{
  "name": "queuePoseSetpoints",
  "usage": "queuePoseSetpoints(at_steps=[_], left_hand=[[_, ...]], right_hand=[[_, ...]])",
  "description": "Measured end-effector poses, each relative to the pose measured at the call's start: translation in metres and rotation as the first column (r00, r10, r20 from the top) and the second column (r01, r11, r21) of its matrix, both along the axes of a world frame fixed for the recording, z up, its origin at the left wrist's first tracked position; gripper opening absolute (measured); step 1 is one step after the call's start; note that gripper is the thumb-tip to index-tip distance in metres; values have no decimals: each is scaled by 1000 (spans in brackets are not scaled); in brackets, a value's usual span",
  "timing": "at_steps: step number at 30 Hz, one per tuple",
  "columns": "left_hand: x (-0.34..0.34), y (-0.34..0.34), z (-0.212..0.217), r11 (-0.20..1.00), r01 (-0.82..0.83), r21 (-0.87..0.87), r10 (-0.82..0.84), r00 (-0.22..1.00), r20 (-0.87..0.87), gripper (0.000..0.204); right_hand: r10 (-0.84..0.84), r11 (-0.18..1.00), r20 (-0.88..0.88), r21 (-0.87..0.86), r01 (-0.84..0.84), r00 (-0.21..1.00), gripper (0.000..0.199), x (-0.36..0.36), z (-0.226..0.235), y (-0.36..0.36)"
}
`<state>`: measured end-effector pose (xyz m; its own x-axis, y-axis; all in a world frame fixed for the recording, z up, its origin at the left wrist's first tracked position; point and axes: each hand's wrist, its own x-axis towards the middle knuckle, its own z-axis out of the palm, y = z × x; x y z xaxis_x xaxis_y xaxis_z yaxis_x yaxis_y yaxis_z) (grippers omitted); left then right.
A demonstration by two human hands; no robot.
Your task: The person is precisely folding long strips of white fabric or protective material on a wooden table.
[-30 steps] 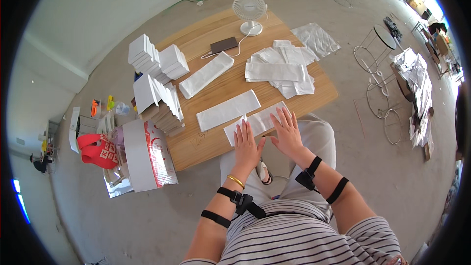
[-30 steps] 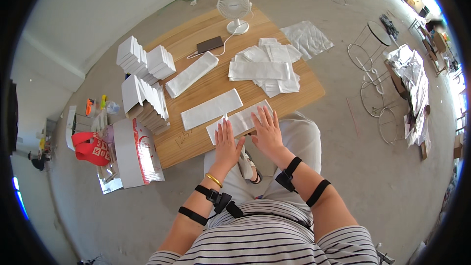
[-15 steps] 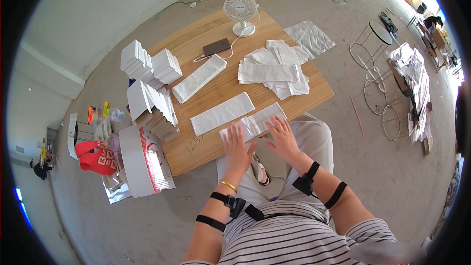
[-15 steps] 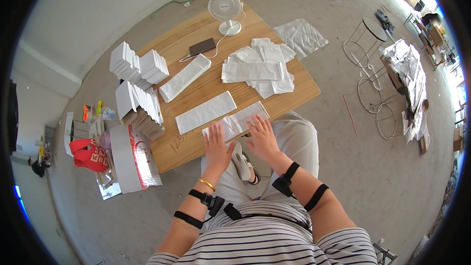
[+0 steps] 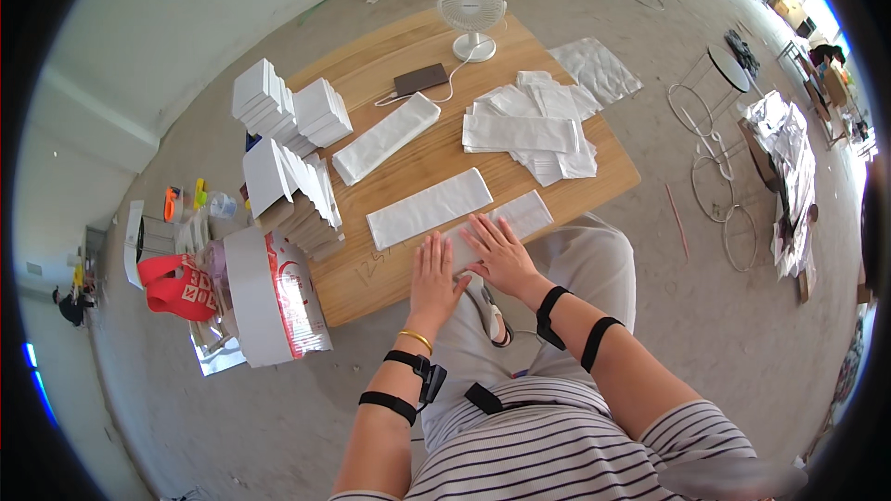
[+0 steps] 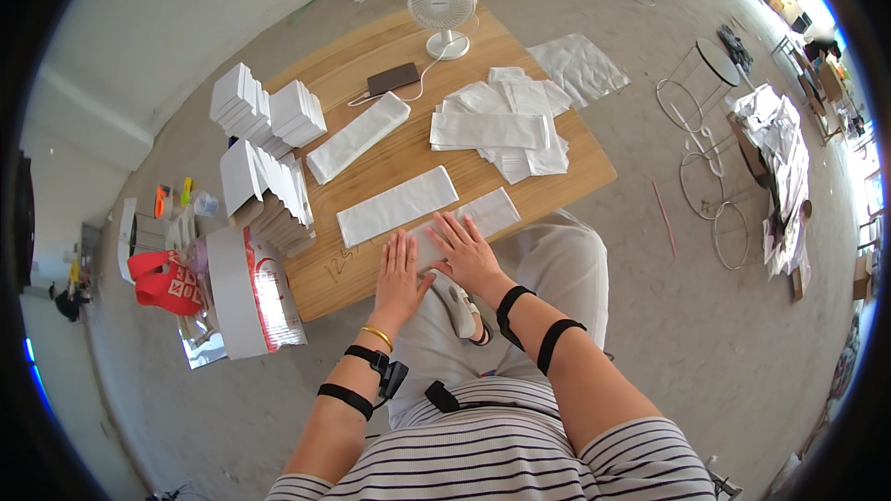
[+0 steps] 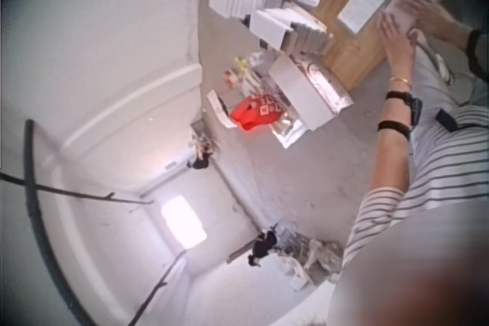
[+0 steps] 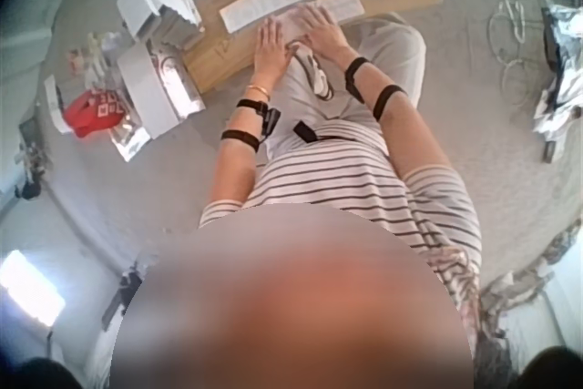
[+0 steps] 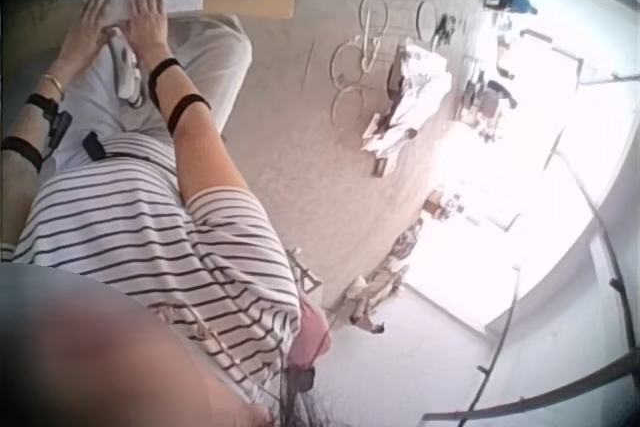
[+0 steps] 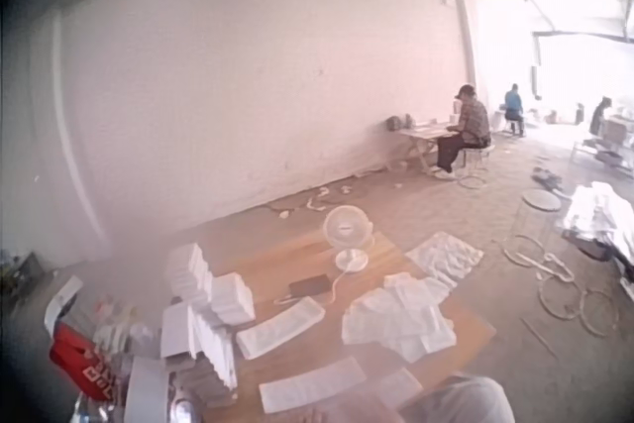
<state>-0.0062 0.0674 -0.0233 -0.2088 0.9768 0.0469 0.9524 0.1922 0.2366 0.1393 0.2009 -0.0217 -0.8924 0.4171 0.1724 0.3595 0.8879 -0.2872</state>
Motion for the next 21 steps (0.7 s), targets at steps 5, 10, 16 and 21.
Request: queuePoseSetpoints(at_steps=[5,10,16,21], left_hand=[[-1,-3,2,1000,-13,-5,13,1000,-21,80],[-8,2,14,998,-51,34,50,998,44,71],[-23,54,22,993,-106,59,101,991,86,65],[-24,71,10,994,-110,-4,109,990,-86,63]], right_hand=[[-36,999,41,8,36,999,72,4,2,0],[-108,992,-52,-77,103,993,60,23,6,8],[-245,958,-169,-192,212,955,46,36,17,13],[-292,940,-211,-242,240,933,43,34,19,15]])
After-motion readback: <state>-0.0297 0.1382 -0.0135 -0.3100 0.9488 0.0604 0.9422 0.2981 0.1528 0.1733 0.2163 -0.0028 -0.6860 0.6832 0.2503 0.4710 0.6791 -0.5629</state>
